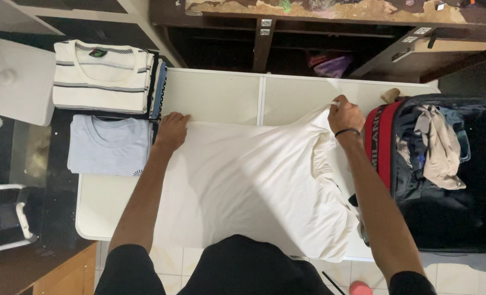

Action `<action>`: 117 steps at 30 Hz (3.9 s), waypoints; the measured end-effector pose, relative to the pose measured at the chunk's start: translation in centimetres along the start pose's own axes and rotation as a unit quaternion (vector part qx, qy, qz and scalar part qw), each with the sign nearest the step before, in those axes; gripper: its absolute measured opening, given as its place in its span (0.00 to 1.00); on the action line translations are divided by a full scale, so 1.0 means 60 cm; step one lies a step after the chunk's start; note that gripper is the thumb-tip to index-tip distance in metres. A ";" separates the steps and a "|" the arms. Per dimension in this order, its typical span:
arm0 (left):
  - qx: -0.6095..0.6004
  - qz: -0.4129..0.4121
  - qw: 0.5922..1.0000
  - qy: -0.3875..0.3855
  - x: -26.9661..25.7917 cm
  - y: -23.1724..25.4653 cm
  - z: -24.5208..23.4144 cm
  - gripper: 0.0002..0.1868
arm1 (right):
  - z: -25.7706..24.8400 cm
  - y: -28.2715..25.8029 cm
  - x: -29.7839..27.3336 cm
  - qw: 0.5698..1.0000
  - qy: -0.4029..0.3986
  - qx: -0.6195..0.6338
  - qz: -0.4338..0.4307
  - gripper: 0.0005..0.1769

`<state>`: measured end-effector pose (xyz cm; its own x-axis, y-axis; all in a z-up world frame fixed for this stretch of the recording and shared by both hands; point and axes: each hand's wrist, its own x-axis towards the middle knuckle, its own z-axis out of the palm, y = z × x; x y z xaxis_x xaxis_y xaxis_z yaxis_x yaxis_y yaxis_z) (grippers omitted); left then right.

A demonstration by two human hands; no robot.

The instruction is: The person takes a white shirt from a suitcase and folds it by hand on a white table.

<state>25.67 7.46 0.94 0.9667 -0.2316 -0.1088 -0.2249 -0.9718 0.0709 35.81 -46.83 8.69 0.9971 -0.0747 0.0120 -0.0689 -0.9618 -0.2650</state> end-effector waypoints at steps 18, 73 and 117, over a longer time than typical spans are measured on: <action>0.064 0.022 0.997 -0.036 0.067 -0.070 -0.021 0.12 | 0.058 -0.021 0.094 0.994 -0.001 0.097 0.051 0.12; -0.179 -0.073 0.973 0.127 -0.004 0.276 -0.009 0.31 | 0.094 -0.016 -0.158 0.996 0.053 0.069 0.009 0.31; -0.157 -0.064 0.985 0.041 -0.049 0.323 0.018 0.33 | 0.104 0.107 -0.284 0.998 -0.015 -0.044 0.036 0.37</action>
<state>18.35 -10.76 1.57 0.9942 -0.0911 -0.0568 -0.0642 -0.9283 0.3663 18.57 -50.10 0.74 0.9898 -0.1382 -0.0340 -0.1421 -0.9735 -0.1790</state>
